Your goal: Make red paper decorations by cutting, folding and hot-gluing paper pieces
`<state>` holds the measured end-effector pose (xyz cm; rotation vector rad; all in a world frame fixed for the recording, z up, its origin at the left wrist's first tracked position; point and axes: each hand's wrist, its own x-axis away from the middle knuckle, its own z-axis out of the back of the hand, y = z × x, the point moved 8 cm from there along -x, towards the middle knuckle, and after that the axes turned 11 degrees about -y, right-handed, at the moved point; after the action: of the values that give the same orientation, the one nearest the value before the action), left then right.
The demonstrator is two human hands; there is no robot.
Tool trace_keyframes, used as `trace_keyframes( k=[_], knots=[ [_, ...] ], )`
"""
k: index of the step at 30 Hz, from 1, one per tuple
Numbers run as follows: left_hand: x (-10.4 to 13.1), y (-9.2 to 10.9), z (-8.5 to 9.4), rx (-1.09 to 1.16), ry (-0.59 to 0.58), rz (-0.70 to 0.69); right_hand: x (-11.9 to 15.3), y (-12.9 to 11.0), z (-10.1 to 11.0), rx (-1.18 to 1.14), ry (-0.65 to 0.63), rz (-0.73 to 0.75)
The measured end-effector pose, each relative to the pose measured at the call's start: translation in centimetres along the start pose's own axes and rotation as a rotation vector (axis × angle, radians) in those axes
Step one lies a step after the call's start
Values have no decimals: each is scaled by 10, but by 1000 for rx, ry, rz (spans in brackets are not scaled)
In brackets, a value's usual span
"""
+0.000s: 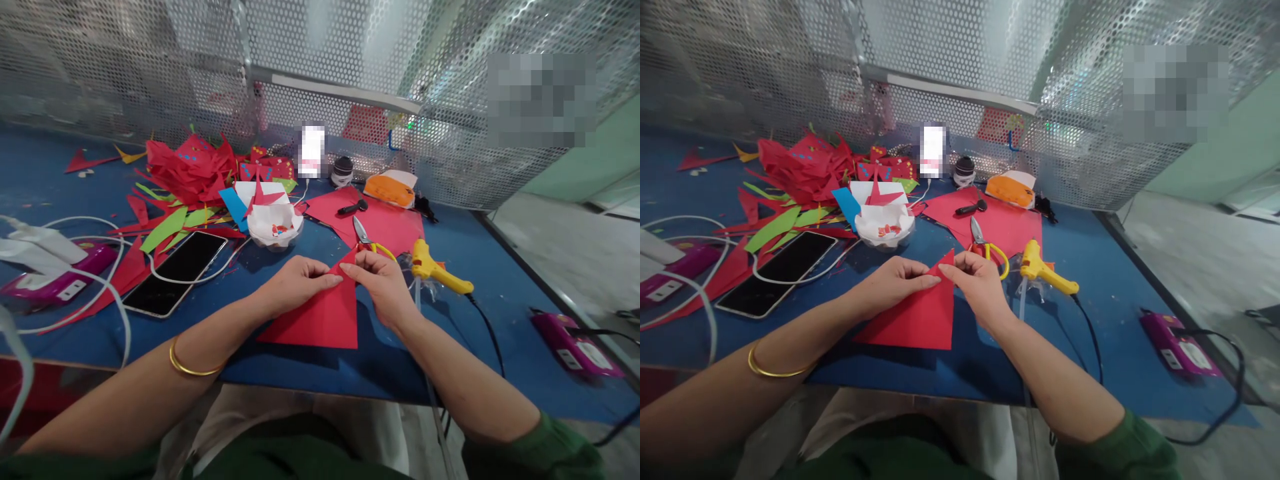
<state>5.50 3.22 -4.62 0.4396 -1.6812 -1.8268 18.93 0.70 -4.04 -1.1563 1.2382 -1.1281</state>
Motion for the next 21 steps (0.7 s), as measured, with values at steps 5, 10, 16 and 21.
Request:
trace_keyframes(
  k=[5, 10, 16, 21],
  knots=[
    [0, 0, 1, -75, -6, 4, -1, 4, -3, -16, -50, -52],
    [1, -10, -2, -4, -60, 111, -3, -7, 13, 8, 96, 52],
    [0, -7, 6, -39, 24, 59, -4, 4, 0, -4, -80, -85],
    [-2, -10, 5, 19, 3, 99, -5, 0, 8, -15, -14, -65]
  ],
)
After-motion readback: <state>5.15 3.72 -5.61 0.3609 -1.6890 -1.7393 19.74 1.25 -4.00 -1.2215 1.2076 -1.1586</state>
